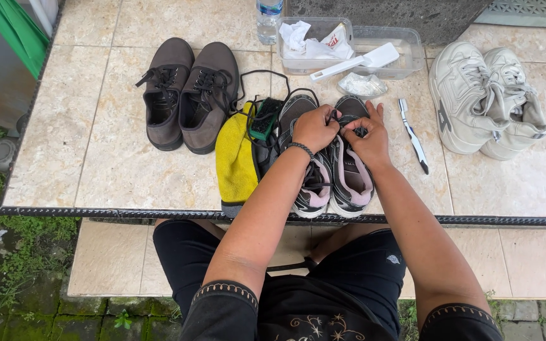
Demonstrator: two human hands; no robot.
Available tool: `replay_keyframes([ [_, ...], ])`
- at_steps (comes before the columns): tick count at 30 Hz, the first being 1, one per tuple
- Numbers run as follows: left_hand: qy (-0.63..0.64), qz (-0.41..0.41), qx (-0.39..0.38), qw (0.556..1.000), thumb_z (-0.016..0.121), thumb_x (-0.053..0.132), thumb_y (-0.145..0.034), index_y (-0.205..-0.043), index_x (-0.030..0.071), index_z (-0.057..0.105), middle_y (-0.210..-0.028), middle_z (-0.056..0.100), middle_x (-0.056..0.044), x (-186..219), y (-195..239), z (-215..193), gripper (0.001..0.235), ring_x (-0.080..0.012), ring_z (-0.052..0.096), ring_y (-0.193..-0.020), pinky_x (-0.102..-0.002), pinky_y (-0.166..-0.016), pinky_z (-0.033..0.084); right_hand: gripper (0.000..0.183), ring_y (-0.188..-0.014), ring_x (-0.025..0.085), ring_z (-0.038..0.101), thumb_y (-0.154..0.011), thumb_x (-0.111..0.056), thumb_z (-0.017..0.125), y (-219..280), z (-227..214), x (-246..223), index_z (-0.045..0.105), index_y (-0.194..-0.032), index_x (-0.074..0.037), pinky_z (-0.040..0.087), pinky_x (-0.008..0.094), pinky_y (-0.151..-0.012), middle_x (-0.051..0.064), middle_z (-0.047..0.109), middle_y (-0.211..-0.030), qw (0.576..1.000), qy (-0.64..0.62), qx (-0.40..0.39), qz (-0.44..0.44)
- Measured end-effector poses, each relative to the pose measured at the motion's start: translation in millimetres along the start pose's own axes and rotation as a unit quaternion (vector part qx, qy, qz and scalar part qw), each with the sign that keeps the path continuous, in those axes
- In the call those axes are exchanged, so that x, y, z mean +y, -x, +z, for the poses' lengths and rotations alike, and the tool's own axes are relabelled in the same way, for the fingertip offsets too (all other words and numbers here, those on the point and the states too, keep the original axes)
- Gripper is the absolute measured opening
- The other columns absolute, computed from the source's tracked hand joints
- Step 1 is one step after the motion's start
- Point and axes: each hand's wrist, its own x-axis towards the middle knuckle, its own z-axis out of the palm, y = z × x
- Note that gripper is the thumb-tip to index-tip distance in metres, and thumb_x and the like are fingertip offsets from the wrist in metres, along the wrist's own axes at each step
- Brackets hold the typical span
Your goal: The person is untying the laces of a black sneaker and then cleaning the upper part of the shoe using a small white scraper and brush.
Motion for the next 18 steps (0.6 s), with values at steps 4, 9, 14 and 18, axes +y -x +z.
replay_keyframes([
  [4, -0.001, 0.007, 0.016, 1.0, 0.056, 0.029, -0.094, -0.104, 0.008, 0.071, -0.086, 0.074, -0.017, 4.0, 6.8, -0.9, 0.028, -0.04, 0.073, -0.089, -0.048, -0.075, 0.058, 0.011, -0.154, 0.044, 0.011, -0.084, -0.015, 0.081, -2.8, 0.7, 6.1, 0.078, -0.094, -0.016, 0.014, 0.056, -0.127, 0.022, 0.034, -0.163, 1.0, 0.004, -0.006, -0.007],
  [9, -0.012, 0.019, 0.057, 0.998, 0.048, 0.032, -0.102, -0.105, 0.004, 0.067, -0.089, 0.073, -0.024, -0.5, 4.9, 4.5, 0.033, -0.0457, 0.071, -0.091, -0.053, -0.077, 0.057, 0.011, -0.154, 0.046, 0.009, -0.089, -0.011, 0.078, -4.8, 2.3, 9.3, 0.078, -0.099, -0.014, 0.014, 0.059, -0.126, 0.024, 0.032, -0.164, 1.0, 0.001, -0.012, -0.023],
  [14, 0.0, 0.021, 0.051, 0.998, 0.049, 0.032, -0.103, -0.106, 0.009, 0.066, -0.093, 0.073, -0.021, 3.8, 8.0, 0.8, 0.028, -0.0444, 0.071, -0.096, -0.052, -0.08, 0.057, 0.011, -0.154, 0.045, 0.009, -0.091, -0.011, 0.078, -5.6, 2.7, 10.3, 0.078, -0.101, -0.015, 0.014, 0.059, -0.126, 0.023, 0.032, -0.164, 1.0, 0.0, -0.013, -0.027],
  [18, 0.019, 0.031, 0.026, 0.999, 0.057, 0.019, -0.098, -0.111, 0.016, 0.065, -0.1, 0.074, -0.013, 12.1, 15.3, -4.9, 0.016, -0.039, 0.071, -0.099, -0.049, -0.082, 0.057, 0.01, -0.154, 0.045, 0.008, -0.093, -0.01, 0.077, -4.5, 1.5, 8.4, 0.078, -0.102, -0.015, 0.014, 0.059, -0.126, 0.023, 0.032, -0.164, 0.999, -0.002, -0.012, -0.032],
])
